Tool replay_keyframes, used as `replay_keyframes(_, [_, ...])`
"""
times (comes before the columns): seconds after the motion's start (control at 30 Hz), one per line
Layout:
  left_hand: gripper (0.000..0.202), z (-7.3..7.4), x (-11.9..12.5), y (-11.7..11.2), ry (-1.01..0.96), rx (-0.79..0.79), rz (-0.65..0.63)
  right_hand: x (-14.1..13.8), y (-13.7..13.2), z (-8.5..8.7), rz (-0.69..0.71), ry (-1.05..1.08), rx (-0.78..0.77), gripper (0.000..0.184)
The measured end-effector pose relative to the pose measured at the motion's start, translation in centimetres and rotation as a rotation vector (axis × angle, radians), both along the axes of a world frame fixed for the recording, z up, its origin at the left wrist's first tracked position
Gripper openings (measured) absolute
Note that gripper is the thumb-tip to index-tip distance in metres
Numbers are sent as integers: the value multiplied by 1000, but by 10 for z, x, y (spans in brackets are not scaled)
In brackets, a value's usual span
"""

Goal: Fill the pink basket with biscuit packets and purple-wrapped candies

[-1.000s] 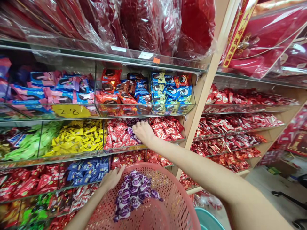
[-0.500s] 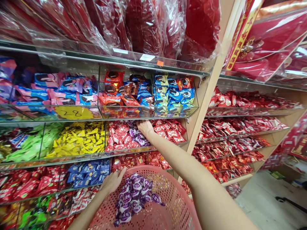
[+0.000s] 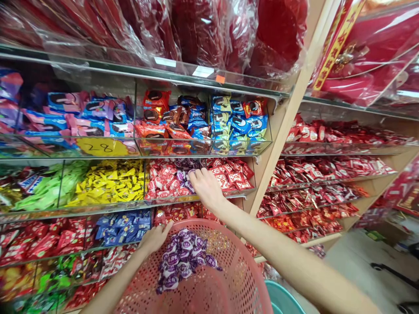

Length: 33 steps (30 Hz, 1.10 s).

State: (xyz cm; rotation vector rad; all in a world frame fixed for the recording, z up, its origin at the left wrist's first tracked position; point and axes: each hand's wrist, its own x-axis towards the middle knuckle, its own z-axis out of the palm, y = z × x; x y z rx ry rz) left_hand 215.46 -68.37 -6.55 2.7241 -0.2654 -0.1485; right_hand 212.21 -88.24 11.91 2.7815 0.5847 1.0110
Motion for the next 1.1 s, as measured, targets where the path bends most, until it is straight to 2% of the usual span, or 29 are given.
replay_keyframes(0.17, [82,0,1,-1,8,2,2,-41,-4,-22,470,391,957,26])
replay_keyframes(0.2, [82,-1,1,-1,7,9,3,-45,-4,-28,530,471,1107,26])
replay_keyframes(0.27, [82,-2,1,-2,3,21,2,-48,-2,-41,591,581,1303,29])
replay_keyframes(0.33, [81,-2,1,-2,4,25,-8,-48,0,-50,604,634,1396,32])
replay_keyframes(0.5, [79,-1,1,-2,17,35,11,-50,-7,-59,600,743,1471,38])
replay_keyframes(0.6, [81,2,1,-3,26,46,23,-54,-20,-68,526,948,1551,37])
replay_keyframes(0.7, [85,3,0,-3,32,42,8,-56,-33,-86,424,1121,1666,31])
replay_keyframes(0.9, [86,0,1,-2,17,48,6,-53,-42,-133,266,1094,1795,27])
replay_keyframes(0.97, [85,-2,1,-2,14,44,-2,-54,-42,-143,260,1120,1822,32])
replay_keyframes(1.1, [85,-2,2,-1,14,43,-8,-59,-41,-148,288,1133,1845,59])
